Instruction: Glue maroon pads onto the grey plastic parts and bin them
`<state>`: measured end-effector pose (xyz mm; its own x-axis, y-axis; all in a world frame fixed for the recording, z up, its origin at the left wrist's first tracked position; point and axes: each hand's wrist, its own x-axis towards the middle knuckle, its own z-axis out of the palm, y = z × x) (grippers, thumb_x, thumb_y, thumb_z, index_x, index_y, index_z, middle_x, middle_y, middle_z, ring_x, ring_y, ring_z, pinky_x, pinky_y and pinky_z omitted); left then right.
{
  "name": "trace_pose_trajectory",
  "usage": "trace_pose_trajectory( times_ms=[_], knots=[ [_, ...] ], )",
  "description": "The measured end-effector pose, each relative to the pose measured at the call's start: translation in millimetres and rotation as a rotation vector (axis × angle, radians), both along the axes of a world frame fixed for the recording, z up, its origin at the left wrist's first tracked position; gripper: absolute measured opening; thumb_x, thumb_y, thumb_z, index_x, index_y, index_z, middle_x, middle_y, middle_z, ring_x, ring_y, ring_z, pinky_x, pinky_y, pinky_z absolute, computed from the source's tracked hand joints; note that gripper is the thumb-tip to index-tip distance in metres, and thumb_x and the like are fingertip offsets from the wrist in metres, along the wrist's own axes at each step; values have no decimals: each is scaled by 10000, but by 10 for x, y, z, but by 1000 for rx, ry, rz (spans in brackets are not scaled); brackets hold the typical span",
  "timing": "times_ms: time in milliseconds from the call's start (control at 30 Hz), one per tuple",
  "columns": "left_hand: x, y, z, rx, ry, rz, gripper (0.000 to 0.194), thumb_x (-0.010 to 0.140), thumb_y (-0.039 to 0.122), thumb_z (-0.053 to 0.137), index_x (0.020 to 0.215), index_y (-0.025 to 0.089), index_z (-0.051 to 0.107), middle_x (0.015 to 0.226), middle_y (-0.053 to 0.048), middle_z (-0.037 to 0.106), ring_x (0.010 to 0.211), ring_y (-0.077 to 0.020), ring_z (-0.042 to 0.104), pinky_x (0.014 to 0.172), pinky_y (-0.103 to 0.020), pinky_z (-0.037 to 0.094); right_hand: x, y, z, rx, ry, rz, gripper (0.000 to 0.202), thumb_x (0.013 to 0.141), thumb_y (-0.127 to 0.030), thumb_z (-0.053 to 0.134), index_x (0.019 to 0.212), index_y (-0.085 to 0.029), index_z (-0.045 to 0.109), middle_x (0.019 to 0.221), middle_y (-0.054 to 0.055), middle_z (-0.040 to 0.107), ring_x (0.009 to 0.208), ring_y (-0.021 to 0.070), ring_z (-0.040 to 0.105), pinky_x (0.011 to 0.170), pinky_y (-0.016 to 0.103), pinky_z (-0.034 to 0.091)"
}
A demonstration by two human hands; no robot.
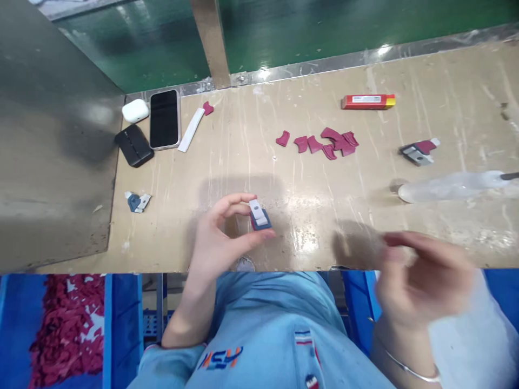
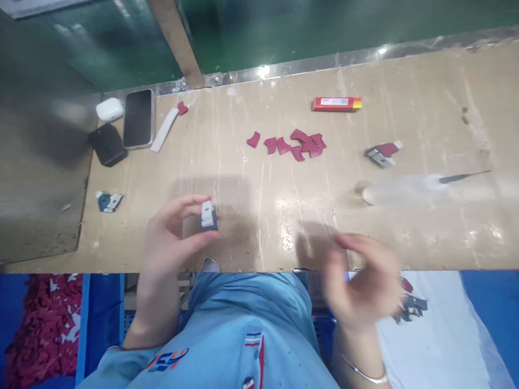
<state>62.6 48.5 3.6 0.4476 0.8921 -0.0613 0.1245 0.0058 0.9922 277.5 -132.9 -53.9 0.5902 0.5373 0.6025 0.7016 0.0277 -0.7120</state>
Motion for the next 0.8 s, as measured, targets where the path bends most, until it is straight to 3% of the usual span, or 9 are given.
trace_pose_trajectory(
  times_ms=[67, 133, 233, 333, 500, 633, 800],
  knots=[
    [179, -126, -14, -105, -119, -26, 491, 664, 243, 1019, 1016, 260, 677, 887, 21, 829, 865, -188, 787, 882, -334, 614, -293, 238, 98, -130, -39, 268, 402, 958, -228, 765, 1345, -288, 675, 1146, 63, 795, 1029, 255, 789, 846, 408, 669],
    [339, -240, -36, -169, -246, -36, 490, 707, 263, 1000, 945, 259, 572, 911, 34, 800, 851, -156, 775, 804, -278, 613, -473, 444, 182, -122, -32, 434, 426, 993, -221, 718, 1409, -269, 636, 1231, 98, 794, 1107, 266, 783, 875, 418, 681],
    [465, -334, -63, -130, -280, -61, 554, 719, 320, 1011, 826, 243, 473, 838, 53, 702, 777, -119, 717, 714, -225, 593, -517, 621, 238, 8, 47, 448, 337, 1029, -159, 653, 1338, -288, 684, 1136, 70, 813, 1024, 227, 786, 874, 391, 673],
    [448, -348, -74, 62, -267, -106, 549, 761, 378, 993, 788, 230, 465, 801, 53, 649, 721, -101, 667, 654, -204, 563, -451, 654, 244, 38, 321, 515, 194, 1062, -220, 642, 1187, -309, 761, 1034, 37, 809, 964, 198, 776, 841, 345, 662],
    [352, -369, -78, 398, -229, -151, 390, 824, 345, 955, 894, 230, 588, 955, -11, 719, 917, -160, 745, 798, -264, 627, -433, 651, 218, 57, 782, 654, 142, 1047, -415, 696, 1100, -317, 783, 1018, 34, 767, 948, 183, 752, 758, 296, 656],
    [349, -393, -86, 498, -198, -130, 358, 845, 320, 939, 916, 225, 601, 963, -15, 722, 924, -171, 757, 791, -278, 647, -471, 667, 205, 79, 882, 708, 147, 1056, -407, 678, 1123, -320, 775, 1125, 55, 751, 1057, 201, 735, 791, 311, 661],
    [365, -413, -99, 486, -186, -113, 355, 845, 313, 937, 900, 223, 598, 963, -12, 702, 934, -179, 756, 762, -284, 669, -491, 670, 212, 69, 922, 700, 141, 1056, -406, 678, 1123, -330, 776, 1167, 50, 738, 1035, 189, 730, 765, 294, 658]
  ],
)
